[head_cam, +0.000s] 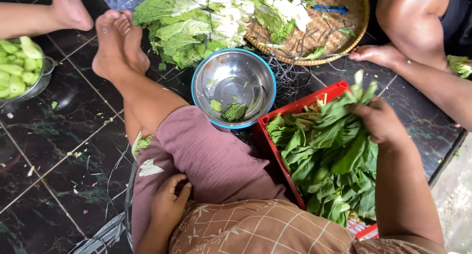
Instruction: Gathering leafy green vegetables and tying them into uniform bundles using thin string while sitting on the floor.
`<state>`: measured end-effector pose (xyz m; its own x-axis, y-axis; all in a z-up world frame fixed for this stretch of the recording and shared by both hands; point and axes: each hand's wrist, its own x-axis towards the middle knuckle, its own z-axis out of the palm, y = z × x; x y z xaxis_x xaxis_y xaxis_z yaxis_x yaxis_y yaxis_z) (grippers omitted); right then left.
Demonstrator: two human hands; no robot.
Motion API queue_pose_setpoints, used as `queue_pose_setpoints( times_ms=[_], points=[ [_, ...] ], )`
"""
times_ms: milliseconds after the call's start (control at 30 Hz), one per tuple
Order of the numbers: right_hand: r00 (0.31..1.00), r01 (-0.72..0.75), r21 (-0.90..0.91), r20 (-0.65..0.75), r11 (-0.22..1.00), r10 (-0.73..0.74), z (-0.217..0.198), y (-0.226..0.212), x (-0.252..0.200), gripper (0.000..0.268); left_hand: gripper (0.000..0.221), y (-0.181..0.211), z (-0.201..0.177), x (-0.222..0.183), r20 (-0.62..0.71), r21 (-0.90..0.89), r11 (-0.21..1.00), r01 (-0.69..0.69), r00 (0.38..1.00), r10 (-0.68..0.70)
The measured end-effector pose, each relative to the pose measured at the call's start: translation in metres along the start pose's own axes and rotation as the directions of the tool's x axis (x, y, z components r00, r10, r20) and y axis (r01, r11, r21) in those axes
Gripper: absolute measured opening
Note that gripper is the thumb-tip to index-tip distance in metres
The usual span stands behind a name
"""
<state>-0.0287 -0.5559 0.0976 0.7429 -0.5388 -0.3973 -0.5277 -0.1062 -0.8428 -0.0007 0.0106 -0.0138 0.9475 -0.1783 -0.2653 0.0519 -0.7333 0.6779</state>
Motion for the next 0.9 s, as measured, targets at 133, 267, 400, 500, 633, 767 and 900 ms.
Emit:
queue_pose_setpoints(
  times_ms=[133,267,400,500,633,767,900],
  points=[
    [0.997,-0.004,0.045,-0.076,0.999,0.007,0.018,-0.054,-0.018,0.024,0.036,0.003,-0.001,0.001,0.009,-0.108,0.992,0.067,0.998,-0.067],
    [0.93,0.334,0.239,0.074,0.912,-0.36,0.064,-0.09,-0.014,0.02,0.027,0.03,-0.011,-0.003,-0.051,-0.352,0.936,0.021,0.998,-0.042],
    [0.531,0.803,0.123,0.298,0.584,-0.793,0.14,-0.142,-0.061,0.016,0.025,0.092,-0.043,-0.01,0.078,-0.672,0.737,-0.067,0.984,0.16],
    [-0.088,0.954,0.29,0.507,0.074,-0.857,0.223,-0.153,-0.087,0.06,0.057,0.084,-0.032,-0.004,0.161,-0.854,0.519,0.016,0.959,0.235],
    [-0.317,0.925,0.355,0.512,-0.139,-0.798,0.299,-0.094,-0.121,0.033,0.06,0.068,-0.037,-0.015,0.115,-0.893,0.446,0.057,0.988,0.105],
    [-0.091,0.994,0.105,0.831,-0.005,-0.55,0.309,-0.026,-0.115,0.03,0.068,0.062,-0.03,-0.02,0.18,-0.945,0.269,0.183,0.983,-0.035],
    [0.112,0.988,-0.051,0.894,0.149,-0.434,0.289,-0.038,-0.127,0.055,0.077,0.062,-0.017,-0.028,0.295,-0.95,0.065,0.305,0.947,-0.128]
  ],
)
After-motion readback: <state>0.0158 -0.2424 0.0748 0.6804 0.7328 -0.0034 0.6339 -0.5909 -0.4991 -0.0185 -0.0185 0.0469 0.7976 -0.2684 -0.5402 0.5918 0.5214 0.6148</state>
